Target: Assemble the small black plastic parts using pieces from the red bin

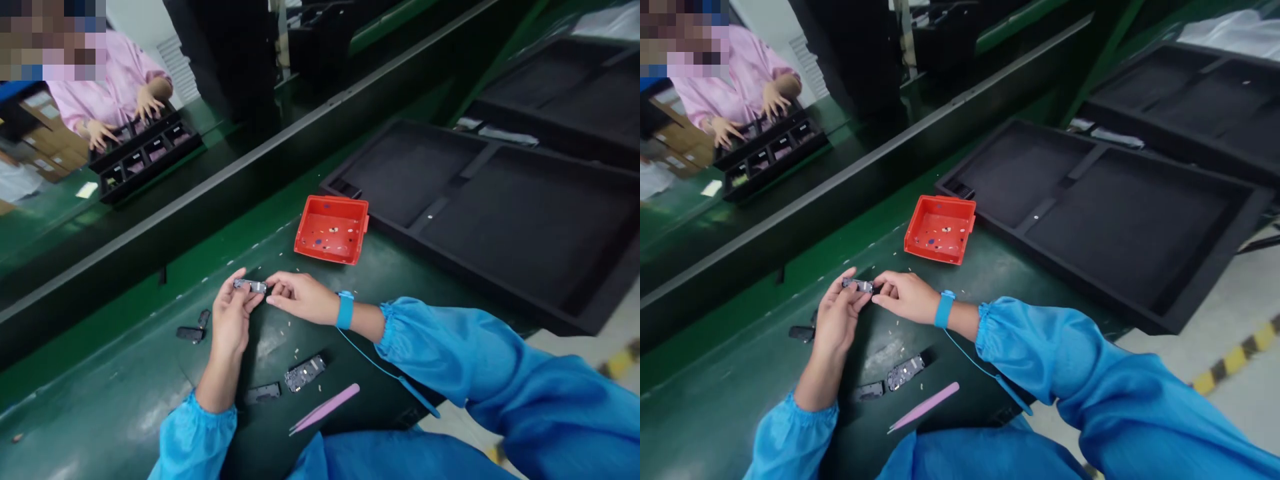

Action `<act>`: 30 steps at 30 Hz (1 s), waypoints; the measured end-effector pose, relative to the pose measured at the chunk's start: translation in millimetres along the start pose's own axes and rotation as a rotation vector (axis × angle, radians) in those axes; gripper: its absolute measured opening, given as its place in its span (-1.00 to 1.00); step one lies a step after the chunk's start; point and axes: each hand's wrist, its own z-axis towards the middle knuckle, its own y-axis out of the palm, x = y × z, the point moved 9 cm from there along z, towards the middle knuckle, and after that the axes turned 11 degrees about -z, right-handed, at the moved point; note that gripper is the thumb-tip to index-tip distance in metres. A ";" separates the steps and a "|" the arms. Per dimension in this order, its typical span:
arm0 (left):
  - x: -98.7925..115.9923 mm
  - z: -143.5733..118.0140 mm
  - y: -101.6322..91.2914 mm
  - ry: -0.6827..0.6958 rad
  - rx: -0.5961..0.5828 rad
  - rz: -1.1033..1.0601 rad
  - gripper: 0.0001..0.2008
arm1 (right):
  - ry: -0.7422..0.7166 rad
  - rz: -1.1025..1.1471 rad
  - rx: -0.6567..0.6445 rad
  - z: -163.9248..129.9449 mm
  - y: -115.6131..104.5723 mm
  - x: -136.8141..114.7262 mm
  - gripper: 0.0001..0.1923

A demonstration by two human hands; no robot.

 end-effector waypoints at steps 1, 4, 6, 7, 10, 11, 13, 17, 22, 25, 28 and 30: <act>-8.1 -8.5 3.7 0.006 0.004 -0.044 -0.57 | 0.005 -0.008 0.010 -1.0 -1.2 1.4 -0.81; -13.2 -18.5 13.0 0.100 -0.014 -0.066 -0.68 | 0.059 0.053 0.035 -2.4 -3.1 11.1 -0.82; -10.1 -17.6 14.9 0.161 -0.032 -0.048 -0.75 | 0.085 0.108 0.035 -3.2 -2.7 16.2 -0.78; -9.1 -16.3 14.4 0.176 -0.036 -0.041 -0.75 | 0.082 0.108 0.038 -3.9 -3.1 16.5 -0.74; -9.4 -12.9 10.4 0.186 -0.030 -0.037 -0.69 | 0.002 -0.039 0.054 -7.6 -7.0 5.9 -0.69; -9.5 -12.6 9.5 0.190 -0.028 -0.026 -0.69 | -0.040 -0.105 0.055 -9.1 -7.9 -0.1 -0.72; -8.8 -13.6 9.2 0.207 -0.027 0.023 -0.75 | -0.113 -0.201 0.034 -11.5 -7.7 -11.2 -0.82; -4.6 -20.2 18.3 0.248 -0.088 0.196 -0.83 | -0.090 -0.224 0.109 -9.7 -20.3 -15.8 -0.84; -2.4 -31.3 39.1 0.310 -0.255 0.469 -0.83 | 0.043 0.023 0.162 -5.8 -25.5 1.2 -0.71; -3.9 -34.2 39.8 0.354 -0.252 0.621 -0.81 | 0.039 0.086 0.133 -3.6 -19.8 6.4 -0.72; -11.4 -33.2 36.8 0.322 -0.257 0.658 -0.76 | 0.057 0.186 0.080 -0.2 -15.0 11.4 -0.75; -15.0 -31.7 35.0 0.298 -0.257 0.613 -0.73 | 0.088 0.233 0.038 1.3 -12.2 14.0 -0.78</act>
